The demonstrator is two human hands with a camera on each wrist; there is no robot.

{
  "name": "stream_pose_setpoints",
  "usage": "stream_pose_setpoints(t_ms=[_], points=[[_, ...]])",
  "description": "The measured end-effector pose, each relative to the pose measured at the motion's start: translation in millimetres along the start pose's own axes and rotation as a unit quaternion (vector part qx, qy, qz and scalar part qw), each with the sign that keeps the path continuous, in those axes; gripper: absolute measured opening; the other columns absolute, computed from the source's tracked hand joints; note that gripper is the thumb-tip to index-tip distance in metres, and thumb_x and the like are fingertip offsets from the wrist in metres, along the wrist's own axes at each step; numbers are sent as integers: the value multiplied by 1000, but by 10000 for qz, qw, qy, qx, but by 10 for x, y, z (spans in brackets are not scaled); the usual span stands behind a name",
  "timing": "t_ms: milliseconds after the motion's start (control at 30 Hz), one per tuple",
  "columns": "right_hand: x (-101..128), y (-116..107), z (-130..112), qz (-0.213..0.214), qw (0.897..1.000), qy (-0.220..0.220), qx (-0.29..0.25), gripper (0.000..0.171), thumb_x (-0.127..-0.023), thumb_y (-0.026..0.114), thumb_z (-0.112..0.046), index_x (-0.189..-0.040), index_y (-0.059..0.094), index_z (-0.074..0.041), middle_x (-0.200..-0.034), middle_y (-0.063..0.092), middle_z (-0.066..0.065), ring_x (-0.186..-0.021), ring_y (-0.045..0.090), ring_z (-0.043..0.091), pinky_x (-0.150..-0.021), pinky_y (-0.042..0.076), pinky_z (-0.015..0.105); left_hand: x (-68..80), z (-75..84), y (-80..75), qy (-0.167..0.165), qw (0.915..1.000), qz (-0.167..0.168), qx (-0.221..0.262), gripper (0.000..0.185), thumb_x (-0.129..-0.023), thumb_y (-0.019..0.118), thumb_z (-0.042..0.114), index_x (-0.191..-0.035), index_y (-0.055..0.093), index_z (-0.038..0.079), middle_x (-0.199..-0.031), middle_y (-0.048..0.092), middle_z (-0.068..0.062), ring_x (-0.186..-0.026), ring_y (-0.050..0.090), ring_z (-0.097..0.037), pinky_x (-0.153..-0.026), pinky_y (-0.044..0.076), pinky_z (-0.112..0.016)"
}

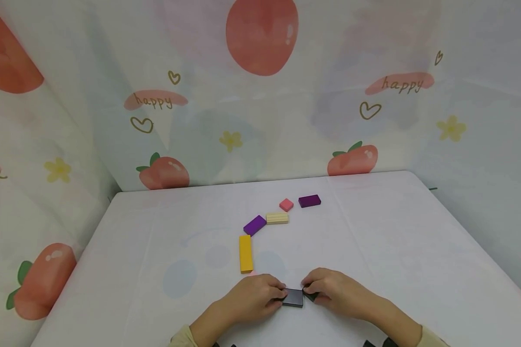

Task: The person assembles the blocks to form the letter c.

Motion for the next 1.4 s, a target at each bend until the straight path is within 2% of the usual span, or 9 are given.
stream_pose_setpoints(t_ms=[733, 1067, 1400], points=[[11, 21, 27, 180, 9995, -178, -212, 24, -68, 78, -3, -90, 71, -6, -100, 62, -2, -94, 57, 11, -78, 50, 26, -13, 18, -24, -26, 9999, -100, -85, 20, -85, 66, 22, -103, 72, 15, -103, 63, 8, -98, 56, -1, -84, 42, -13], [27, 42, 47, 243, 9980, -219, -548, 21, -70, 77, -6, -91, 71, -6, -102, 62, -3, -94, 57, 10, -78, 49, 23, -17, 21, -27, 23, 9999, -107, -25, 20, -85, 66, 21, -102, 72, 14, -103, 64, 8, -97, 56, -1, -84, 42, -12], [-20, 32, 109, -123, 9956, -253, -894, 20, -72, 76, -5, -92, 71, -6, -102, 62, -4, -95, 57, 9, -80, 49, 26, -15, 14, -32, 34, 10000, -82, -4, 19, -85, 66, 21, -102, 72, 15, -102, 64, 8, -97, 56, 0, -84, 42, -13]])
Point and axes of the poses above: each hand's wrist, its own x-axis away from the middle knuckle, its own y-axis out of the palm, z = x × y, the point moved 6 cm from there along -x, towards the middle knuckle
